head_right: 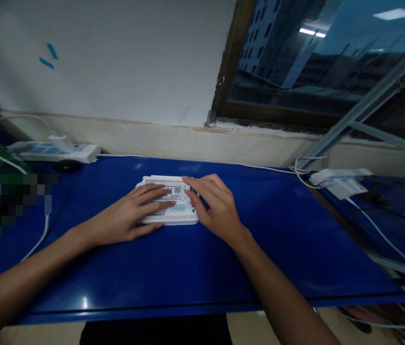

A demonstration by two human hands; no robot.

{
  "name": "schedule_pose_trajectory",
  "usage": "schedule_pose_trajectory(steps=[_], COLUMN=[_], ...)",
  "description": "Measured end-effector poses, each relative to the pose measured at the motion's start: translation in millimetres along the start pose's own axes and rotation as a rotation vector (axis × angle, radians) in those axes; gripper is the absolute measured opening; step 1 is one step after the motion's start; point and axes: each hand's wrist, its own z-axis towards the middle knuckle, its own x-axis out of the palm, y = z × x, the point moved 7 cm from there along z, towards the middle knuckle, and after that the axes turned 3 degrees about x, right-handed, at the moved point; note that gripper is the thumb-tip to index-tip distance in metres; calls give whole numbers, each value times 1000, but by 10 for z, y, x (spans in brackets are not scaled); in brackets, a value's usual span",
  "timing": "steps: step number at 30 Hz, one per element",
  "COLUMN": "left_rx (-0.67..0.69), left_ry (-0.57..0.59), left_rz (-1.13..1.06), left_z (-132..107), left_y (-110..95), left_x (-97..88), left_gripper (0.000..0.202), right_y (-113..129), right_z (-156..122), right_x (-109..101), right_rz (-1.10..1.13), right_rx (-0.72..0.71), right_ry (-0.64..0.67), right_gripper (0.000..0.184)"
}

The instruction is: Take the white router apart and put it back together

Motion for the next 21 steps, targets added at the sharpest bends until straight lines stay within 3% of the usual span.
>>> schedule_pose_trajectory(steps=[21], left_rx=[-2], left_ry=[15], left_rz=[18], left_z=[-8], left_y=[-5], left_x=[14], left_gripper=[53], right_y=[3], right_z=[16], right_x=[-1], right_rz=[20], right_rx=[-1], right_ry=[-56], right_gripper=[45])
